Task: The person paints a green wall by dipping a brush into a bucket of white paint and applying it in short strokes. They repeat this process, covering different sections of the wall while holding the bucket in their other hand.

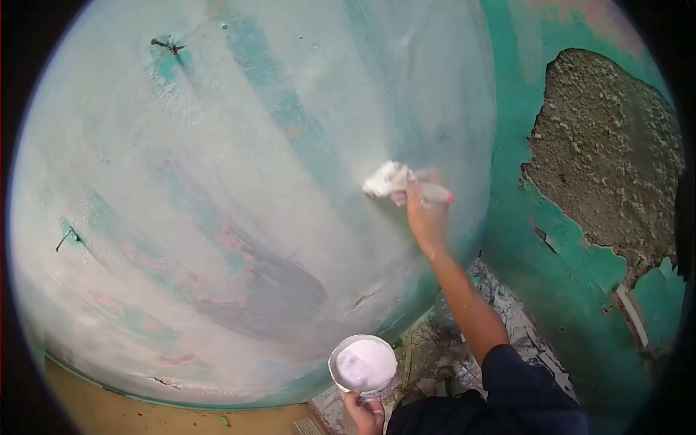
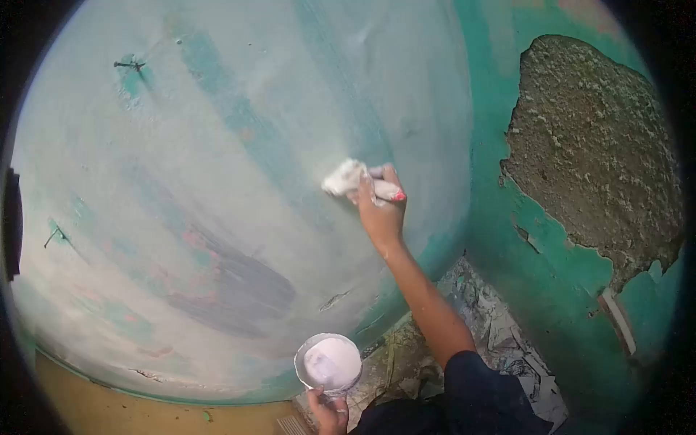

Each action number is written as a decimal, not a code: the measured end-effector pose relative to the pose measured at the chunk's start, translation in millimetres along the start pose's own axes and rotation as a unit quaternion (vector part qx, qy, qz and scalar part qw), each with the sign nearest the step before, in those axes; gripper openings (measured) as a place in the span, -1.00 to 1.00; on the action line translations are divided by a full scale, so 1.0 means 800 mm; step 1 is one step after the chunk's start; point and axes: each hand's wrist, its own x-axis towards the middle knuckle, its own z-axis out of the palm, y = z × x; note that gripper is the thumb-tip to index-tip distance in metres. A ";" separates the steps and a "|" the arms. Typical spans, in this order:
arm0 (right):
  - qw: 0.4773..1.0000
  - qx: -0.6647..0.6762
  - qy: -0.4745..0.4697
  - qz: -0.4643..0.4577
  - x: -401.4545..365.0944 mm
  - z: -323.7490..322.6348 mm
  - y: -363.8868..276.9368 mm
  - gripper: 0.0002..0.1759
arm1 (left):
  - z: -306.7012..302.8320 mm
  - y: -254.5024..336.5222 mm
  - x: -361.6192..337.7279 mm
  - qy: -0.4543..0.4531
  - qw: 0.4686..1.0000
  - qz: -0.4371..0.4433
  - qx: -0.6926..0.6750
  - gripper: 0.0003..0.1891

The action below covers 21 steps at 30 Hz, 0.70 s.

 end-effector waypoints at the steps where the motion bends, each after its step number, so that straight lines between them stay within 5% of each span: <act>1: 0.995 0.090 0.007 -0.037 0.005 0.006 -0.019 -0.83 | 0.002 -0.001 0.001 0.012 1.000 -0.009 -0.005 -0.34; 2: 0.981 0.180 0.014 -0.073 0.006 0.008 -0.025 -0.84 | 0.003 -0.003 0.002 0.025 0.999 -0.018 -0.009 -0.36; 6: 0.980 0.185 0.045 -0.064 -0.035 0.014 0.024 -0.85 | -0.035 0.009 -0.009 0.026 0.988 0.045 0.148 -0.37; 8: 0.986 0.141 0.085 -0.028 -0.072 0.003 0.122 -0.85 | -0.016 0.025 -0.013 0.032 0.999 -0.017 0.003 -0.37; 11: 0.992 -0.017 0.128 0.013 -0.145 -0.029 0.277 -0.84 | -0.020 0.032 -0.013 0.037 0.999 -0.020 0.008 -0.37; 12: 0.989 0.030 0.132 0.066 -0.169 -0.032 0.289 -0.83 | -0.027 0.035 -0.012 0.037 0.999 -0.021 0.010 -0.37; 14: 0.980 0.076 0.139 0.116 -0.196 -0.038 0.301 -0.82 | -0.042 0.040 -0.007 0.023 0.999 -0.037 0.015 -0.36; 19: 0.966 -0.144 0.148 0.157 -0.178 -0.024 0.254 -0.78 | -0.047 0.069 -0.005 0.015 0.998 -0.047 0.030 -0.35; 21: 0.962 -0.209 0.141 0.103 -0.132 -0.011 0.217 -0.78 | -0.050 0.079 0.001 0.011 0.999 -0.045 0.025 -0.34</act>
